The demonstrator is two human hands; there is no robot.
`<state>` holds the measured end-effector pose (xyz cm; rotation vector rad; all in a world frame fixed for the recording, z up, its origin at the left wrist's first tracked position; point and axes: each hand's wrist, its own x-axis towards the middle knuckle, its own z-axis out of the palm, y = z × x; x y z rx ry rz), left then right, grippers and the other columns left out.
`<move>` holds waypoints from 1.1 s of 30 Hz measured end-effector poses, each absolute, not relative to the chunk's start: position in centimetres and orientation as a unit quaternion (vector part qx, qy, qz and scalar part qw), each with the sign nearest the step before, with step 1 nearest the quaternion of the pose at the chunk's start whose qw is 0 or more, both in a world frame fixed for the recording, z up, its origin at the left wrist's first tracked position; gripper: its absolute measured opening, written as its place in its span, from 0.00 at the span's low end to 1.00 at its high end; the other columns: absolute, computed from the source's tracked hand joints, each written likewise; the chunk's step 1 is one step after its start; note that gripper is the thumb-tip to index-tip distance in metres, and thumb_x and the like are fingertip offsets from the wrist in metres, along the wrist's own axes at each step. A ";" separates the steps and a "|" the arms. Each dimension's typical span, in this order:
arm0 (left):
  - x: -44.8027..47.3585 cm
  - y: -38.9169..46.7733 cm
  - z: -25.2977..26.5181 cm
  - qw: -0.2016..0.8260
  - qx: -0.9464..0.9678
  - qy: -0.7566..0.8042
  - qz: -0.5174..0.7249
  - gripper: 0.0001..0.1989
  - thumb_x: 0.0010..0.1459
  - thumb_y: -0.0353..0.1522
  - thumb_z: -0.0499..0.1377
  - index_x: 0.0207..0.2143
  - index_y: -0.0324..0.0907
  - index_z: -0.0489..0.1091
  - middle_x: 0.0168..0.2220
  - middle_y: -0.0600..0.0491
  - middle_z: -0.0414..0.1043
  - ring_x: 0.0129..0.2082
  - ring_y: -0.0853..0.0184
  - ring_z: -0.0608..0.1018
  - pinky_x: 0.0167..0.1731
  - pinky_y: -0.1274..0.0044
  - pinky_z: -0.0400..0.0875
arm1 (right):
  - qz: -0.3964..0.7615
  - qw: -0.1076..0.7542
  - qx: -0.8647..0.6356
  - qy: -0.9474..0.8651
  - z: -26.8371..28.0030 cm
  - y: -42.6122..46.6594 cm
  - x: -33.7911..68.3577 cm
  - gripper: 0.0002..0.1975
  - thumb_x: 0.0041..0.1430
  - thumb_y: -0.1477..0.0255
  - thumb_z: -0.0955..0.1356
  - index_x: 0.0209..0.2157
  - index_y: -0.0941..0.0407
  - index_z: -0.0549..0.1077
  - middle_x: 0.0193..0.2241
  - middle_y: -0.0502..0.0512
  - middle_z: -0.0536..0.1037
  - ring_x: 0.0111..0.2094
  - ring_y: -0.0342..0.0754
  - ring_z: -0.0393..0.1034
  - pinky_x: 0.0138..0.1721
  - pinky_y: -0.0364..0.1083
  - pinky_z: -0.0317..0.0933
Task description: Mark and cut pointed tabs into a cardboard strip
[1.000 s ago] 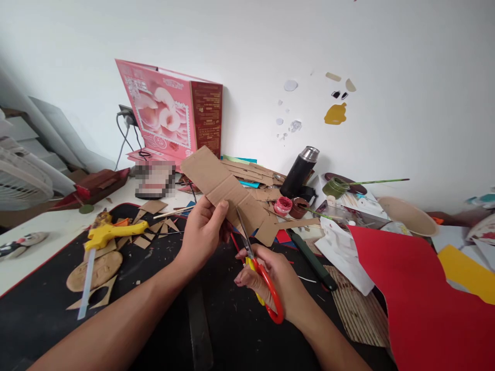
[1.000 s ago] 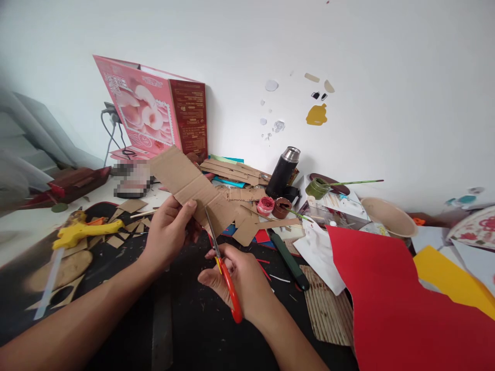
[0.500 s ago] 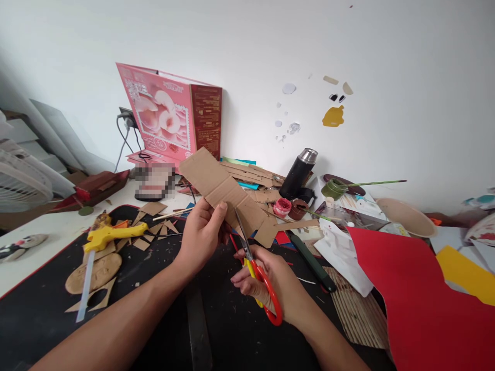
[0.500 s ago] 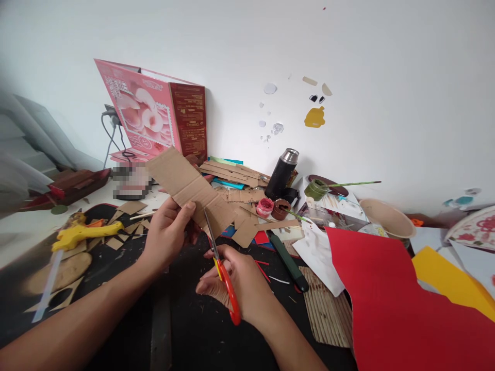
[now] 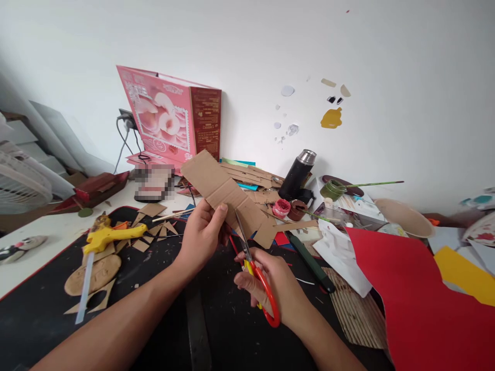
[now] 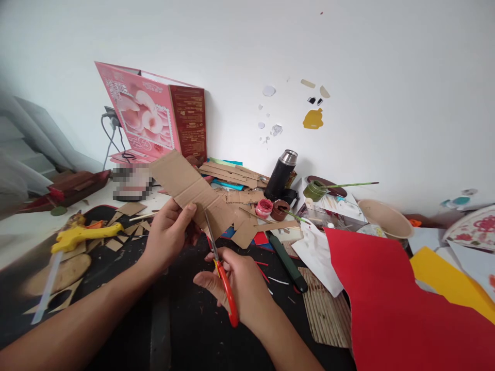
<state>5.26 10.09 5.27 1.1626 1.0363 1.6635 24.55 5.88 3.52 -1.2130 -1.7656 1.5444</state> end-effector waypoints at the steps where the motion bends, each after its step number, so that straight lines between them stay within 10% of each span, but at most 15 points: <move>1: 5.3 10.1 5.3 0.419 0.465 0.411 0.663 0.26 0.63 0.56 0.68 0.41 0.44 0.69 0.19 0.62 0.71 0.10 0.73 0.69 0.09 0.83 0.61 | 0.558 0.247 -0.449 -0.652 3.5 5.8 24.5 0.36 0.58 0.38 0.77 0.51 0.55 0.77 0.26 0.47 0.76 0.18 0.43 0.68 0.18 0.40 0.59; 33: 5.6 10.4 4.5 0.446 0.460 0.414 0.646 0.24 0.63 0.54 0.69 0.40 0.47 0.67 0.20 0.61 0.71 0.11 0.71 0.69 0.09 0.80 0.60 | 0.353 0.261 -0.499 -0.747 4.1 5.8 23.5 0.16 0.73 0.61 0.66 0.30 0.51 0.66 0.21 0.49 0.71 0.22 0.47 0.66 0.27 0.44 0.54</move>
